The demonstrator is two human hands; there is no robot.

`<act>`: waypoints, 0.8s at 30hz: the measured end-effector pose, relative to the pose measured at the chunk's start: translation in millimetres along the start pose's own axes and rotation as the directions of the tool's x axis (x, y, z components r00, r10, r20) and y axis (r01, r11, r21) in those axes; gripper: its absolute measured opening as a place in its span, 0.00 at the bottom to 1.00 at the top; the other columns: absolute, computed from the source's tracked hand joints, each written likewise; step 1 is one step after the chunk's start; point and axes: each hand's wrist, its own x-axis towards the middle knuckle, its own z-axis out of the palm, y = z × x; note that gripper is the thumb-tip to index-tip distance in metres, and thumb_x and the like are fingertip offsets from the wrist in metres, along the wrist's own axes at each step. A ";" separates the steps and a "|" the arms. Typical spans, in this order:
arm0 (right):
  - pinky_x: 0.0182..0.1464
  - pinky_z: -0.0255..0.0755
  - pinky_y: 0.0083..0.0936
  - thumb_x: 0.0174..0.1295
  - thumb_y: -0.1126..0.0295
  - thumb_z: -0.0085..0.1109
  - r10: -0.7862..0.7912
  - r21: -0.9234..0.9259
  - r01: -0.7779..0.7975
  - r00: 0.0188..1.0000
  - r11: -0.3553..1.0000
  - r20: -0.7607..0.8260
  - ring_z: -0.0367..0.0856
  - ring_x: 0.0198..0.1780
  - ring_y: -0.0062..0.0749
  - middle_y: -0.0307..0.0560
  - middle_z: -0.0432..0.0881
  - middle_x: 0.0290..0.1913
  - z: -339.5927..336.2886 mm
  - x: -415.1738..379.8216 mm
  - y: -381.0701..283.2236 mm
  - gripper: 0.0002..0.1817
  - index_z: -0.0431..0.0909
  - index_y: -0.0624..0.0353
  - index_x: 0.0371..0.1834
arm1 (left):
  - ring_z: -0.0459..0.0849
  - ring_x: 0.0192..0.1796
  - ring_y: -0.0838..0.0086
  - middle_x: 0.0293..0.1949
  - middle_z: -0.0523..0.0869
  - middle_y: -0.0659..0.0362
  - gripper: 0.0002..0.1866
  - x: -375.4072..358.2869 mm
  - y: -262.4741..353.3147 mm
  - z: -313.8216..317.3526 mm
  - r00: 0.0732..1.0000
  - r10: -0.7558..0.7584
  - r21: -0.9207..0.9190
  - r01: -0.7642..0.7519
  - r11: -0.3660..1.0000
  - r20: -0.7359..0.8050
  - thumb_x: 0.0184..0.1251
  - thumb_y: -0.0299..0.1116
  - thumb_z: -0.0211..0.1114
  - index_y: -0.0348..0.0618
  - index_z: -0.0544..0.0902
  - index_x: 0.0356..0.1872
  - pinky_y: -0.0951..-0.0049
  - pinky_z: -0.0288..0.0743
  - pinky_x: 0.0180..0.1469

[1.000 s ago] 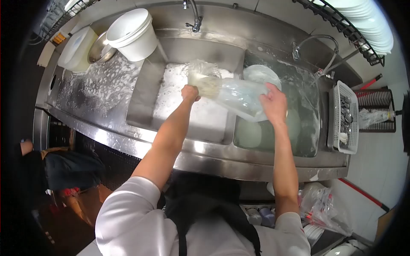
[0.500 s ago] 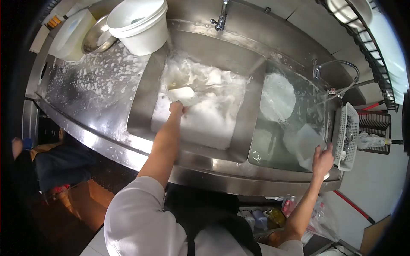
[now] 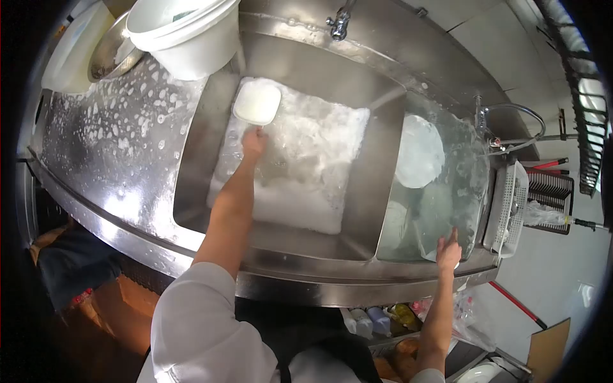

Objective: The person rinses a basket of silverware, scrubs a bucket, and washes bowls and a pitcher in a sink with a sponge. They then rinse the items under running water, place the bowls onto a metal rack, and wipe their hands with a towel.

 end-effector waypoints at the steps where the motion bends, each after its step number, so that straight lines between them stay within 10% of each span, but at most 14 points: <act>1: 0.41 0.72 0.48 0.56 0.63 0.56 -0.002 0.011 0.002 1.000 1.000 0.010 0.80 0.37 0.60 0.63 0.81 0.34 4.1 -3.3 -3.0 0.31 0.63 0.57 0.65 | 0.75 0.52 0.60 0.48 0.77 0.54 0.17 -4.4 2.3 -4.6 0.956 0.269 0.540 -0.166 0.825 -0.118 0.59 0.36 0.61 0.46 0.75 0.49 0.57 0.75 0.48; 4: 0.37 0.71 0.45 0.56 0.66 0.57 -0.027 0.056 0.026 1.000 0.998 0.011 0.79 0.32 0.57 0.60 0.81 0.29 11.2 -11.4 -7.1 0.32 0.61 0.58 0.66 | 0.63 0.63 0.57 0.59 0.67 0.50 0.24 -24.4 30.7 -41.5 0.963 0.185 0.696 0.004 0.718 -0.196 0.54 0.38 0.64 0.50 0.73 0.54 0.53 0.68 0.58; 13: 0.34 0.68 0.38 0.52 0.74 0.57 -0.065 0.237 0.094 0.990 0.967 -0.128 0.74 0.27 0.48 0.53 0.74 0.24 72.4 -18.5 30.3 0.32 0.62 0.64 0.64 | 0.78 0.49 0.51 0.47 0.78 0.42 0.17 -44.7 -12.7 38.8 0.975 0.215 0.530 -0.213 0.821 0.059 0.60 0.28 0.51 0.34 0.74 0.51 0.57 0.74 0.51; 16: 0.35 0.68 0.38 0.52 0.76 0.57 -0.016 0.292 0.048 0.994 0.955 -0.110 0.72 0.26 0.47 0.51 0.73 0.23 75.2 -19.0 30.5 0.32 0.62 0.63 0.64 | 0.82 0.42 0.50 0.42 0.82 0.45 0.16 -68.4 -11.6 68.5 0.896 0.221 0.402 -0.378 0.834 0.385 0.63 0.30 0.49 0.37 0.75 0.49 0.57 0.76 0.47; 24: 0.35 0.68 0.37 0.50 0.77 0.59 0.070 0.295 -0.042 0.994 0.955 -0.085 0.73 0.26 0.45 0.50 0.73 0.23 63.9 -21.1 16.5 0.34 0.61 0.62 0.65 | 0.85 0.44 0.59 0.41 0.85 0.49 0.13 -74.6 34.5 72.2 0.834 0.210 0.612 -0.524 0.592 0.510 0.63 0.30 0.51 0.42 0.83 0.42 0.60 0.80 0.44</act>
